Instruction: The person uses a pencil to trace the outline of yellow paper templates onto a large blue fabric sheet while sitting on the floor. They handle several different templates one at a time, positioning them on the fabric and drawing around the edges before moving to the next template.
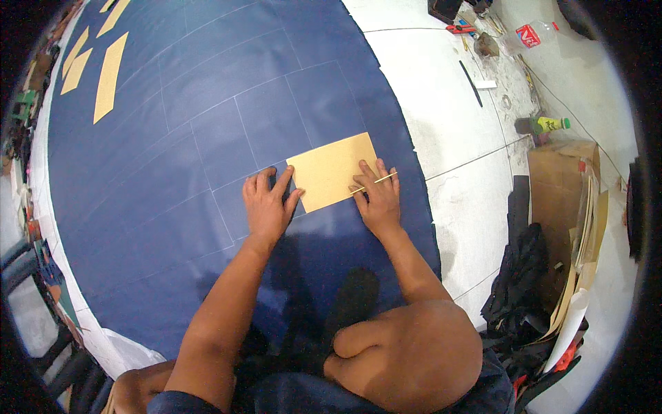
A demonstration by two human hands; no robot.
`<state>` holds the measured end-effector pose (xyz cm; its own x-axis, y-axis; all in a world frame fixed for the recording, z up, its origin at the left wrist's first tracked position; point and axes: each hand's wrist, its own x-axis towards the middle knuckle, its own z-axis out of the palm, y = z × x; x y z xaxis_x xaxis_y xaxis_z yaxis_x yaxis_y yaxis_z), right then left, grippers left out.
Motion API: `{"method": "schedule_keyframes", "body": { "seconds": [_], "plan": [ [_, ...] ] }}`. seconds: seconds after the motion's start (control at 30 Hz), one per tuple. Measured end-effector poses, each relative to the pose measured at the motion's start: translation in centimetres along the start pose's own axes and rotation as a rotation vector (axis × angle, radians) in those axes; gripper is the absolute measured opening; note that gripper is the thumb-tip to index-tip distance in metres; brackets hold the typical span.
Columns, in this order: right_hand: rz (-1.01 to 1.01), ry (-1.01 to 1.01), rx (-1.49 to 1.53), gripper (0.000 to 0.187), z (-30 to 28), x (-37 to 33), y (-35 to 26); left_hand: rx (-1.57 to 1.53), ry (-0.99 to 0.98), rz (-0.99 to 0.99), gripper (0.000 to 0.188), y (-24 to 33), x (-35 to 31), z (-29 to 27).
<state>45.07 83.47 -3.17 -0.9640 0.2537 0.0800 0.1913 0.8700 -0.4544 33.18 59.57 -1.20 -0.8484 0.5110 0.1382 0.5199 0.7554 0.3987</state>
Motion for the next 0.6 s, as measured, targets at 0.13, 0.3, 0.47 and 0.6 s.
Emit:
{"method": "schedule_keyframes", "body": {
  "seconds": [0.13, 0.3, 0.47, 0.6],
  "plan": [
    [-0.016, 0.031, 0.004, 0.026, 0.1, -0.11, -0.13, 0.002, 0.007, 0.008, 0.052, 0.14, -0.12, -0.23],
    [-0.017, 0.004, -0.032, 0.027, 0.14, 0.24, -0.33, 0.009, -0.03, 0.0, 0.053, -0.22, -0.1, -0.54],
    [-0.031, 0.013, -0.049, 0.028, 0.04, 0.15, 0.01, -0.002, -0.055, 0.001, 0.053, -0.43, 0.02, -0.29],
    [-0.026, 0.006, -0.034, 0.027, 0.3, 0.09, -0.25, 0.003, -0.027, -0.003, 0.053, -0.69, -0.29, -0.3]
  ]
}}
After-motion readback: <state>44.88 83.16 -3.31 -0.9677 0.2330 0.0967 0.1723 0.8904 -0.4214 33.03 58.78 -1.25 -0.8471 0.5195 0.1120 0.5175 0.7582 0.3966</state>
